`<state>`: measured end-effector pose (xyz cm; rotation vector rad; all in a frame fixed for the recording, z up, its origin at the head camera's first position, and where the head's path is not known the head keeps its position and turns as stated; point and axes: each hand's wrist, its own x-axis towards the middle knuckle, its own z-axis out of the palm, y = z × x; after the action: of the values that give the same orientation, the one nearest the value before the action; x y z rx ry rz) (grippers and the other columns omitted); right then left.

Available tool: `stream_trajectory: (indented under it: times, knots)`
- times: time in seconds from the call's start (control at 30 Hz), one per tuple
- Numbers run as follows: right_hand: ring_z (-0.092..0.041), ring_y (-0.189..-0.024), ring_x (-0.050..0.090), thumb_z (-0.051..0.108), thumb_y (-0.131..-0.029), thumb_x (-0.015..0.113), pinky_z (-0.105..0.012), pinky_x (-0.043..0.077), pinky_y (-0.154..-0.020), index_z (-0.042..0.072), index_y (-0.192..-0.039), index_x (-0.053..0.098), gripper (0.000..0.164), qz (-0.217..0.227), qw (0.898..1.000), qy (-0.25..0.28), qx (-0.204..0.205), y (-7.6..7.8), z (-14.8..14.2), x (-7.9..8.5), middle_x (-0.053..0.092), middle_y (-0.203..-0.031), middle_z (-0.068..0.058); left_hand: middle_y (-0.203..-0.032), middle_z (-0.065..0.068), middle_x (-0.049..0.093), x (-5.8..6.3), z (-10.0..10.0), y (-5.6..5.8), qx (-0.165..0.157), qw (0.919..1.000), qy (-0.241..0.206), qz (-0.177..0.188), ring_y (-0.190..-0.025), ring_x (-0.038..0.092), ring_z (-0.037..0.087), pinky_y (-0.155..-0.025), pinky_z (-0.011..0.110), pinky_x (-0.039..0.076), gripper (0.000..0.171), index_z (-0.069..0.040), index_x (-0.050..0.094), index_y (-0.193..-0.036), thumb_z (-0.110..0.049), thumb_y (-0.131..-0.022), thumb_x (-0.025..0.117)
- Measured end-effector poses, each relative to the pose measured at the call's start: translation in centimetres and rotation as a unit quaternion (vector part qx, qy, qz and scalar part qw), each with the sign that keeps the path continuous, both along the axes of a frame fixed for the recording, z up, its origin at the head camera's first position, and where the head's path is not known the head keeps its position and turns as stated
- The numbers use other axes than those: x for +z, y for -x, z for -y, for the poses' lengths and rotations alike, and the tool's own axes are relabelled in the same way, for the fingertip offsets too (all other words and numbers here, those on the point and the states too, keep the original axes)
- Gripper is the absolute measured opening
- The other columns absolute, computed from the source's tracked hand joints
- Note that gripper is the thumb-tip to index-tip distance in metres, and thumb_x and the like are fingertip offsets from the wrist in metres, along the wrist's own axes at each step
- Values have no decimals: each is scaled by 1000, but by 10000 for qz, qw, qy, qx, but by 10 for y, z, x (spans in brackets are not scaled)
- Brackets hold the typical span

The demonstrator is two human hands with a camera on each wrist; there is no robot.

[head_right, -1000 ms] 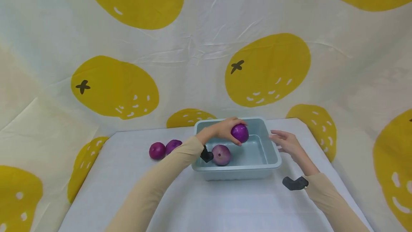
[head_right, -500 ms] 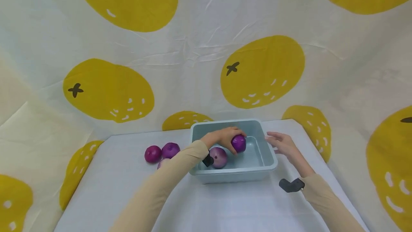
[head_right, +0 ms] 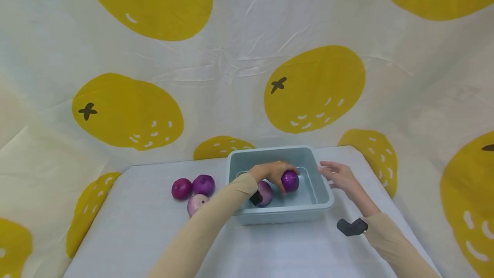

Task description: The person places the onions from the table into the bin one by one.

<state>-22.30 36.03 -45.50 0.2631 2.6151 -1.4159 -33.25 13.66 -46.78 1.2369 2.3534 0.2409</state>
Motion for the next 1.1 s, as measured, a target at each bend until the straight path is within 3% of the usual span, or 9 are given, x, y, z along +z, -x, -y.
stream_trajectory:
  times: [0.2, 0.53, 0.83, 1.1]
  knots:
    - [-25, -99, 58, 52, -93, 54, -32, 58, -78, 0, -144, 38, 75, 6, 10000, 17, 1, 0, 5, -6, 53, -132, -28, -133, -2, 54, -7, 11, 0, 78, 9998, 163, -34, -119, 48, 12, -97, 25, 44, 86, -30, 47, -137, -27, -64, 90]
    - [-25, -98, 57, 51, -94, 53, -34, 58, -79, 0, -144, 38, 74, -21, 10000, -1, 54, -3, 8, -1, 53, -131, -27, -123, -1, 55, -10, 25, -7, 461, 9969, 615, 154, -105, 51, 13, -84, 30, 49, 78, -39, 49, -131, -37, -65, 88]
    - [-23, -96, 57, 51, -94, 53, -33, 58, -78, -1, -144, 38, 74, -65, 9999, 19, 97, -2, 5, -3, 55, -129, -27, -140, 0, 49, -8, 25, -12, 611, 9943, 781, 403, -119, 49, 16, -100, 33, 45, 85, -33, 39, -143, -34, -71, 85]
    - [-26, -101, 58, 52, -94, 53, -36, 58, -81, 0, -144, 37, 74, -111, 9999, -43, 85, -2, 1, 0, 53, -132, -27, -141, 0, 48, 6, 19, -9, 339, 9959, 824, 167, -125, 45, 14, -106, 31, 41, 76, -31, 40, -143, -30, -79, 79]
